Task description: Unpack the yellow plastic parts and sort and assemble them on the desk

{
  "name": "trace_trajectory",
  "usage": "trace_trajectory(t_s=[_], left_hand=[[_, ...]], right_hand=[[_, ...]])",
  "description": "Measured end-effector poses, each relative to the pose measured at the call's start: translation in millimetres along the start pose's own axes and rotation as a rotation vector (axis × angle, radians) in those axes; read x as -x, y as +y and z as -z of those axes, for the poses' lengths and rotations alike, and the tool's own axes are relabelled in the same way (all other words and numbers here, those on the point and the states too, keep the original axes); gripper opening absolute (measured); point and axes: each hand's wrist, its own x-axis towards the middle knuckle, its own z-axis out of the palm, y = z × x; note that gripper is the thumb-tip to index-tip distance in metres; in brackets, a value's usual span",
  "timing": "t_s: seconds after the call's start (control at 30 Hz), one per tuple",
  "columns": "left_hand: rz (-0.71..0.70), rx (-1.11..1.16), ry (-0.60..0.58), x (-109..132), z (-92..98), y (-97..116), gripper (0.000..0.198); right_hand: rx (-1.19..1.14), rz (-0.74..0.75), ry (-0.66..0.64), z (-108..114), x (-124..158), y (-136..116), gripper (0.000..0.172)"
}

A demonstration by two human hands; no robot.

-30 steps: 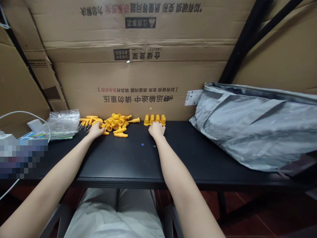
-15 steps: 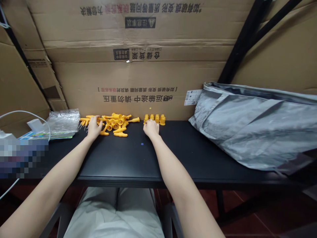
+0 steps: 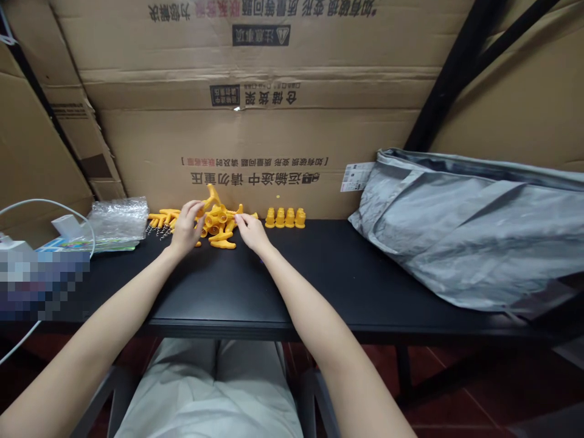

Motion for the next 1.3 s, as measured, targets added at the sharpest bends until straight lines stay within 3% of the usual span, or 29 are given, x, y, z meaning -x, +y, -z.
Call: trace_trajectory(t_s=[0.13, 0.23, 0.57, 0.73, 0.87, 0.97, 1.17, 1.3], left_hand=[[-0.247, 0.003, -0.091, 7, -16.8, 16, 0.031], [-0.370, -0.008, -0.138, 12, -23.8, 20, 0.033], [-0.420, 0.016, -0.251, 16, -23.0, 12, 0.050], [-0.385, 0.036, -0.326, 17, -20.4, 17, 0.055], [-0.349, -0.024, -0.349, 15, -20.0, 15, 0.047], [-0.311, -0.153, -0.304, 13, -21.5, 10, 0.046], [-0.185, -0.304, -0.181, 7, -13.0, -1, 0.040], [-0.087, -0.320, -0.243, 4, -2.3, -2, 0.037]], right_hand=[[-0.410, -0.139, -0.087, -14, -1, -3, 0.050], [-0.593, -0.195, -0.050, -14, -1, -2, 0.046], [-0.801, -0.348, -0.049, -13, 3, -6, 0.022], [-0.723, -0.313, 0.002, -13, 0, 1, 0.025], [-0.502, -0.120, 0.064, -14, -2, 9, 0.025], [-0.335, 0.046, 0.011, -14, -2, 11, 0.025], [-0.181, 0.153, -0.147, -14, 4, 7, 0.027], [-0.052, 0.222, -0.189, -12, 5, 6, 0.027]])
